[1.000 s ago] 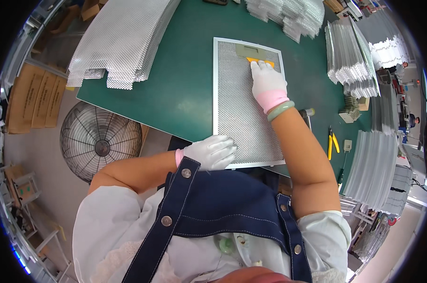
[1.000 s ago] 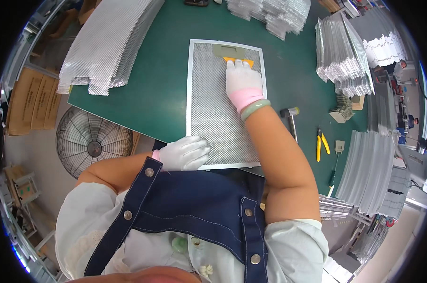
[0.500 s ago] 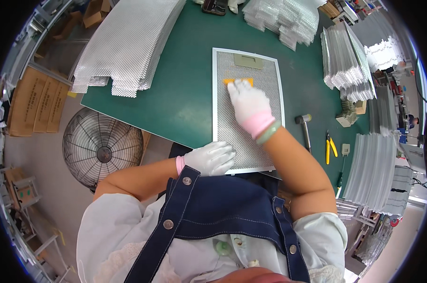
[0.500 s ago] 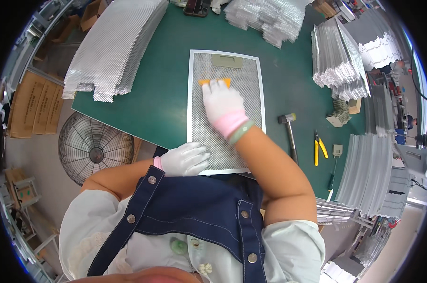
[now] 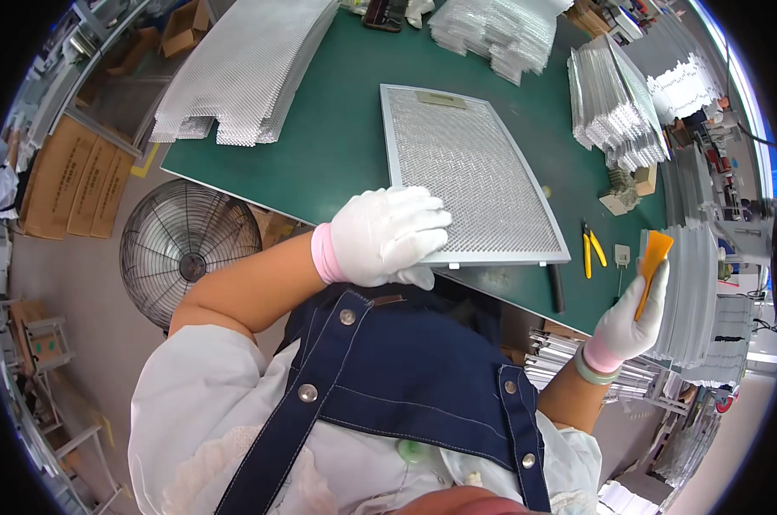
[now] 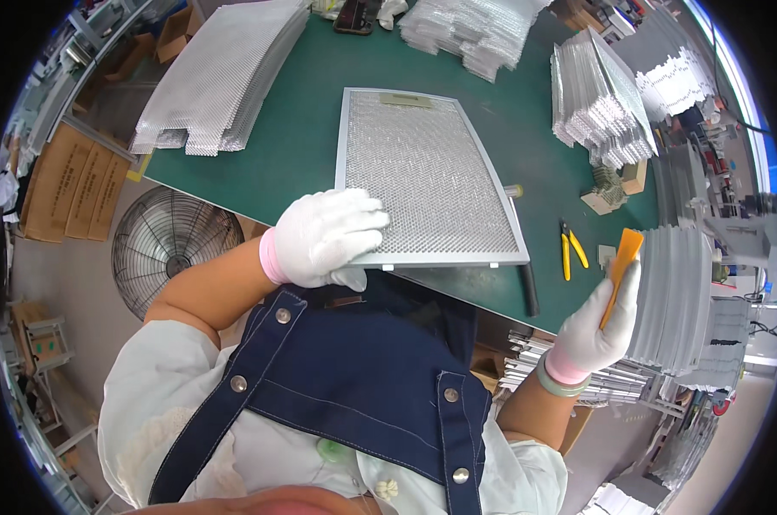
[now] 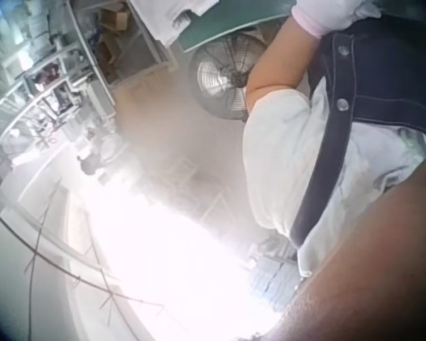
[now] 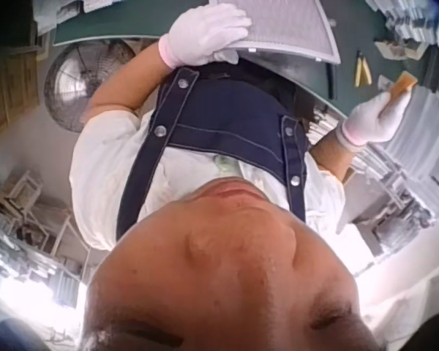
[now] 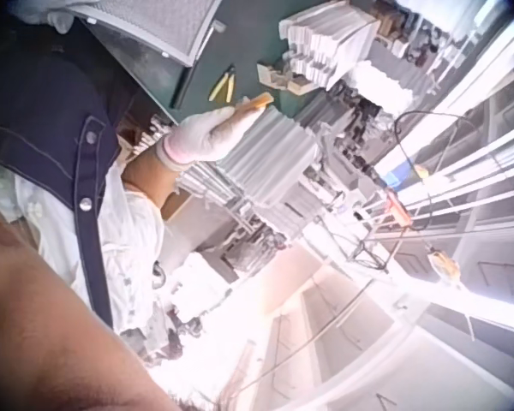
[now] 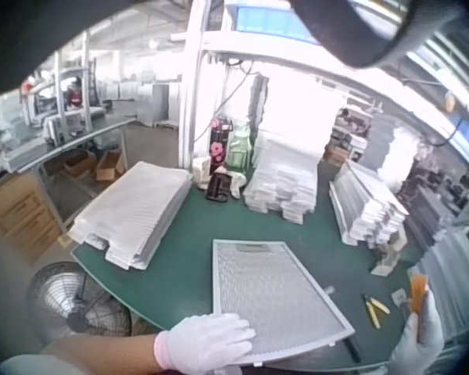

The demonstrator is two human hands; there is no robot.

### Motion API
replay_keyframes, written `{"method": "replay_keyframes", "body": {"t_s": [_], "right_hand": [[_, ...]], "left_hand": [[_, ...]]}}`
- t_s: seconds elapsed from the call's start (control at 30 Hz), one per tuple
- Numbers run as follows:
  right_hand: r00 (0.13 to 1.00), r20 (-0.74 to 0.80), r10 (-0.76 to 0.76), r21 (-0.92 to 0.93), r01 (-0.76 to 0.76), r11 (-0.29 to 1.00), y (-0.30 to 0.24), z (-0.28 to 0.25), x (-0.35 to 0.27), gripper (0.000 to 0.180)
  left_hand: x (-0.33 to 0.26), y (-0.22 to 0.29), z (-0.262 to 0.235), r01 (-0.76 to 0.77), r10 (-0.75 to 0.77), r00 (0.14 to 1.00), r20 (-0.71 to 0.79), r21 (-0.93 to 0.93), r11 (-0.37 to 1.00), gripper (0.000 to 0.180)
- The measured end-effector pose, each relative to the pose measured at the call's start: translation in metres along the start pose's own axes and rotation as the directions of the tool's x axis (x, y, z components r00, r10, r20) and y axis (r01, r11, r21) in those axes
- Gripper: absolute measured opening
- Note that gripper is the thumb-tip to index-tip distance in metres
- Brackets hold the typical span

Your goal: The person assembles rectangular metal frames by placing mesh sheets on a workbench, positioning plastic inserts, and fitting white plastic corner pieces. They use a hammer to secure the corners and a yellow plastic scraper to press the mesh into the frame.

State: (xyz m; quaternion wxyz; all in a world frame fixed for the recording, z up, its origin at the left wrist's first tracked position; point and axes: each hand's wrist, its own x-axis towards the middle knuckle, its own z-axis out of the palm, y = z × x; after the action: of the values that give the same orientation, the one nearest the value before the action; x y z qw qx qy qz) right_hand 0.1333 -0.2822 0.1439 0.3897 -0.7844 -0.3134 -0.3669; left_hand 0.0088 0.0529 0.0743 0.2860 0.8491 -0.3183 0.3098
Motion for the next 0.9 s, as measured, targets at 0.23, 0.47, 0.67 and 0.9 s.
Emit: {"method": "replay_keyframes", "body": {"t_s": [0.23,0.47,0.67,0.9], "right_hand": [[1.000,-0.017,-0.001,-0.076,0.000,0.997,0.008,-0.025,-0.020,0.045],[0.994,-0.113,0.002,-0.006,-0.002,1.000,0.011,-0.035,-0.016,0.042],[0.963,0.200,0.179,-0.048,-0.173,0.984,0.030,-0.003,-0.042,0.041],[0.827,0.560,-0.040,-0.053,0.084,0.995,0.021,0.057,-0.126,0.047]], "left_hand": [[0.023,0.011,-0.006,0.001,0.011,0.943,-0.333,0.036,0.999,0.044],[-0.021,-0.056,-0.021,0.700,-0.303,0.402,-0.864,0.077,0.710,0.052],[-0.089,-0.008,0.046,0.771,-0.710,0.395,-0.583,-0.211,0.601,0.075],[-0.101,0.051,0.027,0.733,-0.991,-0.131,0.032,-0.670,-0.119,0.058]]}}
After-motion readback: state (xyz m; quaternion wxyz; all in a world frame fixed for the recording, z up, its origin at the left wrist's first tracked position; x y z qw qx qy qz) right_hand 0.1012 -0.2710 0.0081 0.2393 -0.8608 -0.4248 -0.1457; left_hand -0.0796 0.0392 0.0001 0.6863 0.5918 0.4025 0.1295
